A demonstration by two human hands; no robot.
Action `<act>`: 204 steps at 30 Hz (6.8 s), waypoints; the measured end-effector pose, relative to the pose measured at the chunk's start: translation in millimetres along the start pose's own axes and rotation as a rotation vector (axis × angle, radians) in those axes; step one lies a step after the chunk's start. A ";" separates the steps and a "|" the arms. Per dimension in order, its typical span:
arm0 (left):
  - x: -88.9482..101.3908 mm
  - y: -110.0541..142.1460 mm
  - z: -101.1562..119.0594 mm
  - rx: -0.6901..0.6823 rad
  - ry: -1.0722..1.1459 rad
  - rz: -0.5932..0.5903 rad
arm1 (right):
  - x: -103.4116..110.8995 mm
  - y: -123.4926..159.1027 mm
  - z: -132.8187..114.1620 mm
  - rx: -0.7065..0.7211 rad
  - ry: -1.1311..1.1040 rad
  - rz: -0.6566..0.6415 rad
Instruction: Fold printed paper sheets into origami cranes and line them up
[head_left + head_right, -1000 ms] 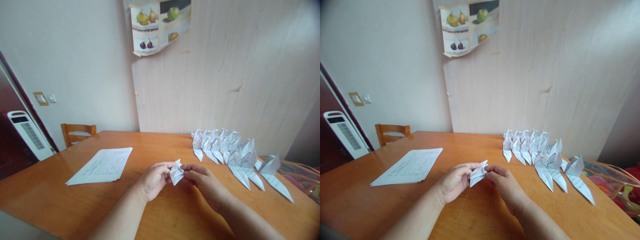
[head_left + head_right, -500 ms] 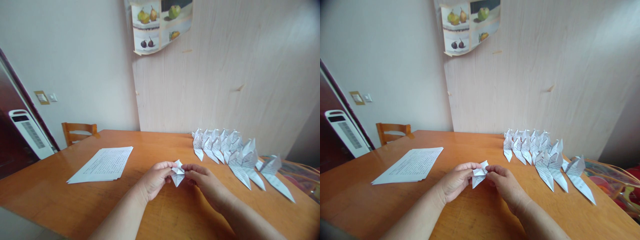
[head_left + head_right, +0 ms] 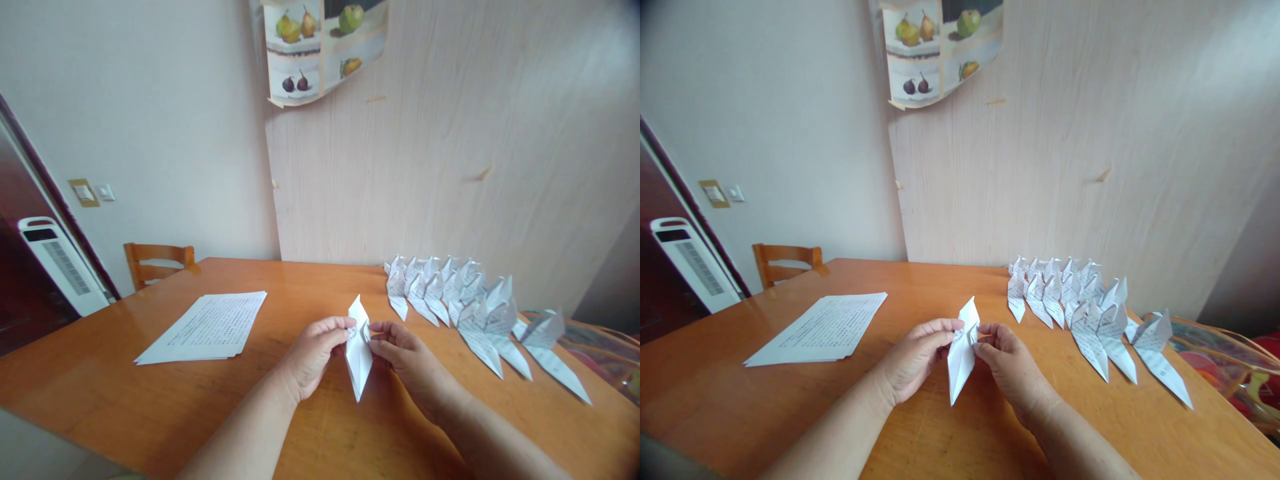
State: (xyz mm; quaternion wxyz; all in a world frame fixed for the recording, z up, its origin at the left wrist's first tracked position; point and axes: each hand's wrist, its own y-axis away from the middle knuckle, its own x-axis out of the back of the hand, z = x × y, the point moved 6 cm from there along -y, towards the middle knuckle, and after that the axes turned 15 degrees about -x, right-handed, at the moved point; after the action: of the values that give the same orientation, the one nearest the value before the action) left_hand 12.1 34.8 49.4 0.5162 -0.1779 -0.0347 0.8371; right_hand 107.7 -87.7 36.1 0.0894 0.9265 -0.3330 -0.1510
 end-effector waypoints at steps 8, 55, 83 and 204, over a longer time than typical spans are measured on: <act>-10.3 1.7 8.4 -0.135 -0.110 -0.006 | 2.7 -1.0 5.0 -0.028 0.139 0.058; -11.3 2.7 6.6 -0.212 -0.218 0.038 | -2.8 2.6 1.9 -0.001 0.034 0.071; -11.6 7.1 12.0 -0.242 -0.430 0.057 | -1.4 1.7 1.1 0.202 0.329 0.225; -8.9 6.6 7.0 -0.033 0.243 0.107 | -30.3 28.4 -16.7 0.340 0.413 0.004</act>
State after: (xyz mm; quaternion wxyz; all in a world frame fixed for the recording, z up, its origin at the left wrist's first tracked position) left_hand 7.7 24.8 56.7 0.4682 -0.2881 0.0240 0.8350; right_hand 74.4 -88.8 66.0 -0.0013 0.9386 -0.3304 0.0995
